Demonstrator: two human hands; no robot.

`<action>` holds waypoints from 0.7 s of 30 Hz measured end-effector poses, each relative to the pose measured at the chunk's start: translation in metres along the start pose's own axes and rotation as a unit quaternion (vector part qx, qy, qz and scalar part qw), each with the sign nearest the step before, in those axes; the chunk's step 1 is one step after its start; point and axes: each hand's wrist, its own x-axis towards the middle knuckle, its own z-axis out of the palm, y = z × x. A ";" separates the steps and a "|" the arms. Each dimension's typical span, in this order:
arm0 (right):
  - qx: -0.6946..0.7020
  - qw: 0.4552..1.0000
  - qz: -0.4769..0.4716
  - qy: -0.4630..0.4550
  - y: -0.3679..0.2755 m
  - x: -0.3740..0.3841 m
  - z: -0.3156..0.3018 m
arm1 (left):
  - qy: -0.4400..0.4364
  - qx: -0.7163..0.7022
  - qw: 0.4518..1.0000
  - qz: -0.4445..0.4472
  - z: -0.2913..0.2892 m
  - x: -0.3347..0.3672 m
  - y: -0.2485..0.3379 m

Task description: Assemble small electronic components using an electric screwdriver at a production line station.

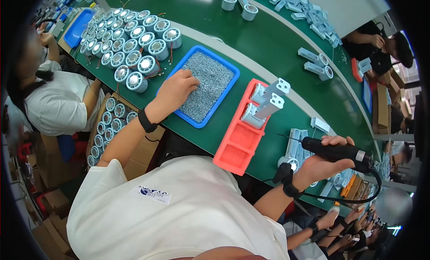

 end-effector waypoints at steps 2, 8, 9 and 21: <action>0.035 0.999 0.029 0.002 -0.004 -0.003 -0.005 | -0.001 -0.011 1.000 0.002 0.001 -0.004 0.006; 0.095 0.985 -0.106 -0.093 -0.095 0.024 0.017 | -0.006 -0.033 0.999 0.031 0.008 -0.003 -0.006; 0.120 0.973 -0.165 -0.106 -0.108 0.030 0.023 | -0.009 -0.039 0.999 0.032 0.009 -0.003 -0.008; 0.170 0.957 -0.008 -0.236 -0.067 0.071 0.103 | -0.038 -0.774 0.430 -0.463 -0.021 0.033 -0.009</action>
